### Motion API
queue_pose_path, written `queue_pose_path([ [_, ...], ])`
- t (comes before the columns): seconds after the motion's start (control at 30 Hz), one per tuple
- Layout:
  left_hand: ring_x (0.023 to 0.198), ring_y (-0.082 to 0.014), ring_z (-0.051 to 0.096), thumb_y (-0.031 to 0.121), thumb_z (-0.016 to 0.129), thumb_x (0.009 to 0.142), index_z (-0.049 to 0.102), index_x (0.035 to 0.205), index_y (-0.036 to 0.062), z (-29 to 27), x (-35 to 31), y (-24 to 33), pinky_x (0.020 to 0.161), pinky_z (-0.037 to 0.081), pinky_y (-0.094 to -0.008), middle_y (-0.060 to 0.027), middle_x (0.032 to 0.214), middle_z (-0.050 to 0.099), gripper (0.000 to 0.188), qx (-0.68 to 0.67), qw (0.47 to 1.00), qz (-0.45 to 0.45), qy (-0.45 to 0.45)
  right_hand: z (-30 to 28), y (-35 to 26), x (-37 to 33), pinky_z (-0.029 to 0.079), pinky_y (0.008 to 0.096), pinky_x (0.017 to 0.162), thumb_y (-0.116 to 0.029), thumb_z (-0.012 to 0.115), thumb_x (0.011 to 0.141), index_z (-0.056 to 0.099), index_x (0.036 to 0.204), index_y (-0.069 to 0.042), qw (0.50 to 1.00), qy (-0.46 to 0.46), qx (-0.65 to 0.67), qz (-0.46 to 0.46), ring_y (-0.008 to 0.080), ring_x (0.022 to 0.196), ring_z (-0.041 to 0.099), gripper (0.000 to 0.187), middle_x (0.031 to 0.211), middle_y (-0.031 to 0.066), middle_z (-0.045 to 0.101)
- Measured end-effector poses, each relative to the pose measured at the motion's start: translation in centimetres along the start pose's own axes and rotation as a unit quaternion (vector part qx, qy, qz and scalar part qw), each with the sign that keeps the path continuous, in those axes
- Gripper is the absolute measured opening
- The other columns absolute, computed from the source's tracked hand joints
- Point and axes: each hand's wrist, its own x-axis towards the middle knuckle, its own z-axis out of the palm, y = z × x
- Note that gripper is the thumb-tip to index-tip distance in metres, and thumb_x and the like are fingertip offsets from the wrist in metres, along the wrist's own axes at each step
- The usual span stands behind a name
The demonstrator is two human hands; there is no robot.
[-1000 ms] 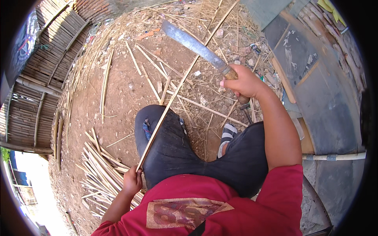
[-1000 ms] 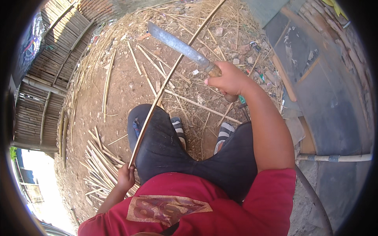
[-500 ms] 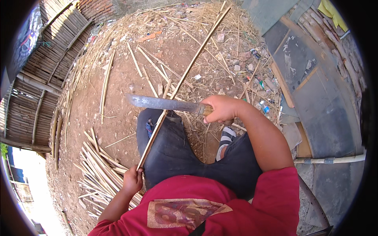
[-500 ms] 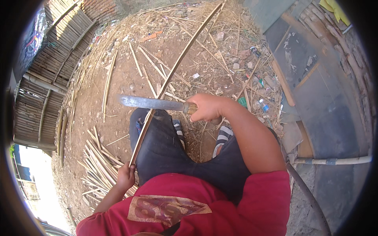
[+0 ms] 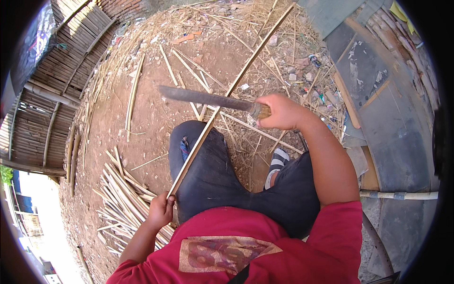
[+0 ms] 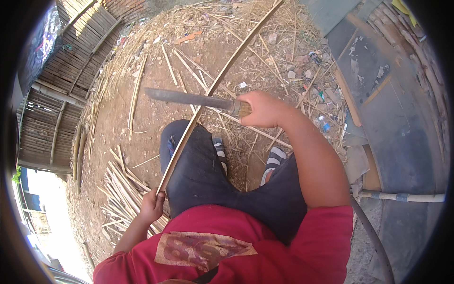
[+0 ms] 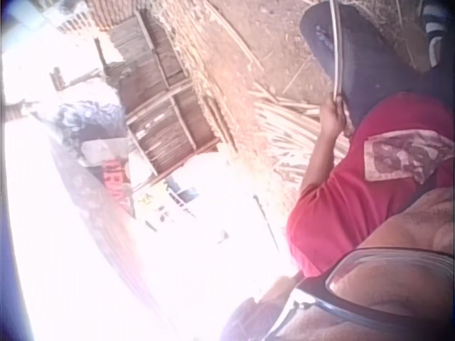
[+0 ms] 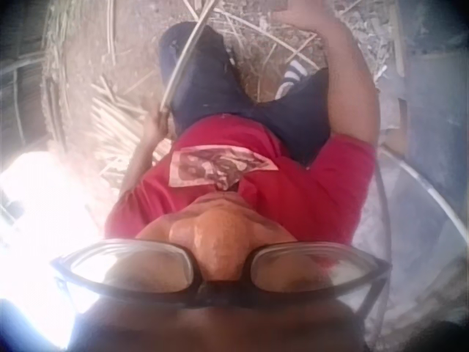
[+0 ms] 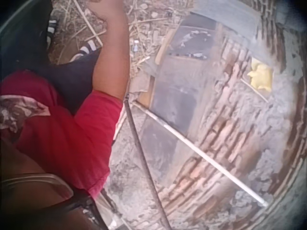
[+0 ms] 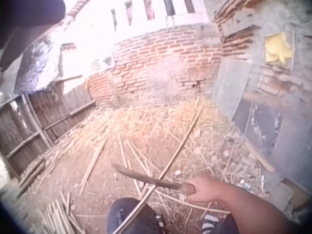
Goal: The person shaves a thin strip of bamboo using a knife, repeatedly drawing the blade along the length of the material.
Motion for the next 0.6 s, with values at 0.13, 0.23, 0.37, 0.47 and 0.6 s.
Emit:
queue_pose_path([
  [0.13, 0.063, -0.0414, 0.060, 0.027, 0.054, 0.105, 0.061, 0.094, 0.0022, 0.9, -0.2, -0.4, 0.061, 0.047, -0.0450, -0.0188, 0.067, 0.060, 0.028, -0.033, 0.999, 0.006, 0.004, -0.6, -0.2, -0.8, 0.049, 0.0414, 0.062, -0.028, 0.077, 0.078, 0.065, 0.096, -0.006, 0.983, 0.144, -0.105, -0.048, 0.0318, 0.068, 0.066, 0.031, 0.075, 0.0141, 0.067],
  [0.23, 0.064, -0.0420, 0.061, 0.026, 0.052, 0.105, 0.061, 0.094, 0.0023, 1.0, -0.4, -1.2, 0.061, 0.048, -0.0458, -0.0190, 0.068, 0.060, 0.028, -0.010, 1.000, 0.001, -0.006, 1.7, -0.4, -0.4, 0.051, 0.0465, 0.064, -0.029, 0.076, 0.080, 0.064, 0.098, -0.008, 0.951, 0.155, -0.209, -0.170, 0.0383, 0.072, 0.066, 0.030, 0.076, 0.0149, 0.067],
  [0.37, 0.066, -0.0438, 0.062, 0.025, 0.053, 0.105, 0.061, 0.096, 0.0018, 0.8, 0.0, -2.1, 0.060, 0.048, -0.0465, -0.0217, 0.070, 0.062, 0.026, 0.023, 1.000, 0.017, -0.013, -1.2, 3.4, -0.3, 0.053, 0.0482, 0.066, -0.026, 0.076, 0.078, 0.061, 0.095, -0.011, 0.956, 0.199, -0.213, -0.033, 0.0367, 0.078, 0.068, 0.027, 0.079, 0.0138, 0.066],
  [0.47, 0.065, -0.0451, 0.061, 0.022, 0.055, 0.103, 0.060, 0.097, 0.0013, 0.6, 0.2, -1.4, 0.060, 0.048, -0.0475, -0.0226, 0.069, 0.061, 0.022, 0.027, 1.000, 0.013, -0.010, -2.0, 4.2, 0.0, 0.053, 0.0479, 0.066, -0.025, 0.077, 0.077, 0.060, 0.093, -0.012, 0.939, 0.247, -0.236, 0.019, 0.0358, 0.078, 0.069, 0.027, 0.079, 0.0133, 0.066],
  [0.6, 0.068, -0.0459, 0.063, 0.015, 0.058, 0.100, 0.061, 0.101, 0.0021, 0.7, -0.3, -2.9, 0.061, 0.049, -0.0480, -0.0225, 0.070, 0.062, 0.013, 0.062, 0.998, 0.016, -0.006, 0.7, 0.2, 0.3, 0.053, 0.0497, 0.068, -0.023, 0.077, 0.078, 0.062, 0.099, -0.011, 0.943, 0.166, -0.281, -0.061, 0.0372, 0.079, 0.069, 0.027, 0.080, 0.0149, 0.068],
])
